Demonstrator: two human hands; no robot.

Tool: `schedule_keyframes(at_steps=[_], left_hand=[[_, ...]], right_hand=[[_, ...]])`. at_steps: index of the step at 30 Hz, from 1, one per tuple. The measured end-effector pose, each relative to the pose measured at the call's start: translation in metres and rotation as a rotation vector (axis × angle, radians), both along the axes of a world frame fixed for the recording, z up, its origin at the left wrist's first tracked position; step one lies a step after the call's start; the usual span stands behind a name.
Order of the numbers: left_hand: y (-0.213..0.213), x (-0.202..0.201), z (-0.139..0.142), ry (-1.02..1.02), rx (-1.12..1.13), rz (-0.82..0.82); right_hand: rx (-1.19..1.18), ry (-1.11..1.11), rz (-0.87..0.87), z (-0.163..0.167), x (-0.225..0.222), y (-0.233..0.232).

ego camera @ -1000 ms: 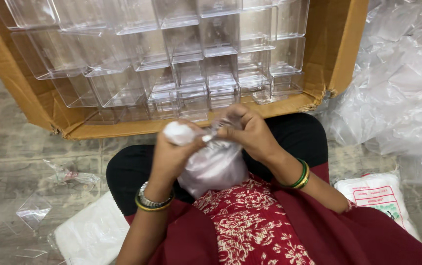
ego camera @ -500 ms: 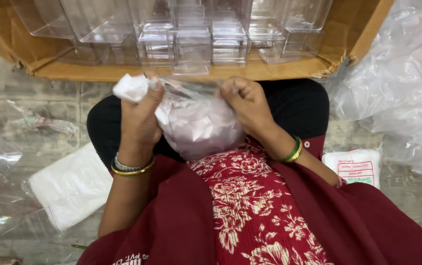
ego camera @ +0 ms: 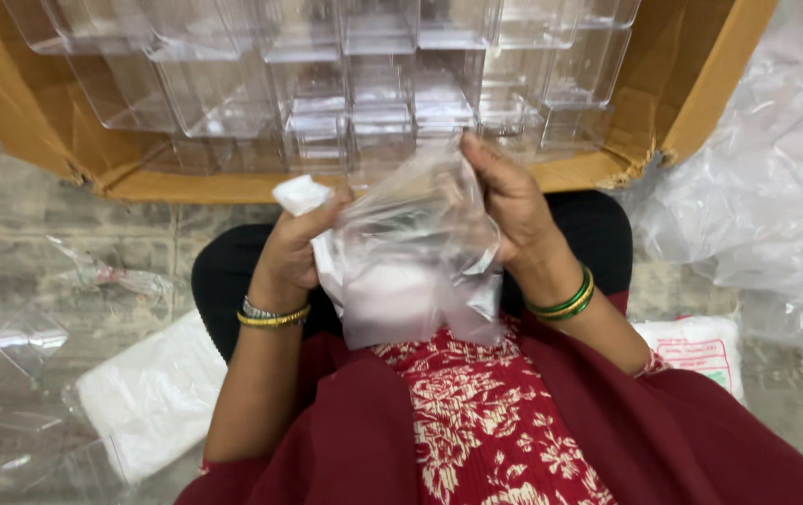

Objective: The person sits on the floor in front of a carton of clear plastic containers. They pull plastic bags and wrapping off each container by hand, set the unwrapped containers back into the carton, and place the discarded plastic wrap aside.

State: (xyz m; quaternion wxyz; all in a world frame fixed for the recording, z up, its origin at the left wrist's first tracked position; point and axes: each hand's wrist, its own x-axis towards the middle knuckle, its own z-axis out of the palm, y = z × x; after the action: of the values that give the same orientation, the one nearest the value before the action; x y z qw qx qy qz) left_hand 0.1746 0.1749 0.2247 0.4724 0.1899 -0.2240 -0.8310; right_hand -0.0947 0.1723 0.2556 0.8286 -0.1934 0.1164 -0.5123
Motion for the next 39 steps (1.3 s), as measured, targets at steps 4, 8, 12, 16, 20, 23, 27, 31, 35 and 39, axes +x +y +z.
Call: schedule_keyframes(at_steps=[4,8,12,16,20,23,27,31,35,39], left_hand=[[-0.002,0.004,-0.006,0.159,0.023,0.073],[-0.020,0.009,-0.032,-0.370,-0.200,0.147],[-0.050,0.000,-0.059,-0.868,-0.194,0.493],[-0.094,-0.018,-0.085,-1.227,-0.220,0.665],[-0.113,-0.019,-0.111,-1.342,-0.137,0.537],[-0.112,-0.014,-0.114,-1.193,-0.222,0.547],[-0.087,-0.017,-0.083,-0.542,-0.159,0.458],[-0.035,-0.047,-0.031,-0.686,-0.169,0.451],[0.005,-0.069,0.009,-0.491,-0.280,0.368],[0.002,-0.087,0.011,-0.829,-0.298,0.369]], right_hand=[[0.034,0.057,0.005,0.002,0.004,0.001],[-0.023,0.206,-0.073,0.017,-0.004,-0.011],[-0.169,0.552,-0.276,0.008,-0.004,-0.044],[-0.262,1.090,-0.611,-0.058,0.031,-0.081],[-0.071,1.205,-0.332,-0.115,0.030,-0.096],[-0.092,1.028,-0.371,-0.128,0.024,-0.091],[-0.208,0.885,-0.556,-0.104,0.019,-0.072],[-0.274,0.533,-0.344,-0.056,0.004,-0.049],[-0.073,0.210,-0.012,-0.015,-0.004,-0.024],[-0.089,0.168,0.127,-0.009,-0.014,0.021]])
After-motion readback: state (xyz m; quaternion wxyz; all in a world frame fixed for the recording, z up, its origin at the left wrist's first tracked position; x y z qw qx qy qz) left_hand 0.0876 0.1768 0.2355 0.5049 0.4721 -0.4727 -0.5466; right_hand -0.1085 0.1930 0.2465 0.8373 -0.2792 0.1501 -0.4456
